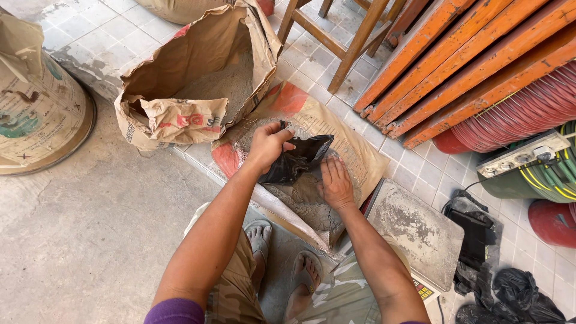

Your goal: The person fills small black plastic bags with grey cement powder from a large open sack, using a small grey scoop, and weighs each bag on an electronic scale.

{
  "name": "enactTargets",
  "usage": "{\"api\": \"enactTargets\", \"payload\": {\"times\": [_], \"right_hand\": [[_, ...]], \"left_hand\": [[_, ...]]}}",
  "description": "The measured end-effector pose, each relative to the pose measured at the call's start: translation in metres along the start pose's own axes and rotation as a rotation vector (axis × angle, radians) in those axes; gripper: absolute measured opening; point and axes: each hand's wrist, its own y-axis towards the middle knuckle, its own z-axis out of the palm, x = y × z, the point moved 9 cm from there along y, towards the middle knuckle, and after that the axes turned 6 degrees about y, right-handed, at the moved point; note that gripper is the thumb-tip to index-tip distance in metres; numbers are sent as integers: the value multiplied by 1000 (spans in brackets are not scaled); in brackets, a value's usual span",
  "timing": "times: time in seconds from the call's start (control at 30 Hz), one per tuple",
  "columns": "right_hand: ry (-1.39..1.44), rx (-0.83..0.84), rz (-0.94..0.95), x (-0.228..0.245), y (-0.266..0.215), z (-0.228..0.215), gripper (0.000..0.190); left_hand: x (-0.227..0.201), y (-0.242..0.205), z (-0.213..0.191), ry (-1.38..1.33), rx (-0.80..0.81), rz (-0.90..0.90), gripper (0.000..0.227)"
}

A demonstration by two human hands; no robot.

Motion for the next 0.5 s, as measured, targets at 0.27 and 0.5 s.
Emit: {"api": "enactTargets", "payload": {"times": [0.27, 0.5], "right_hand": [[282, -106, 750, -79, 8, -42, 64], [1105, -95, 1014, -47, 72, -53, 60]], "left_hand": [[-46, -43, 6, 267, 52, -43, 43], [-54, -56, 6, 449, 184, -32, 35]]}}
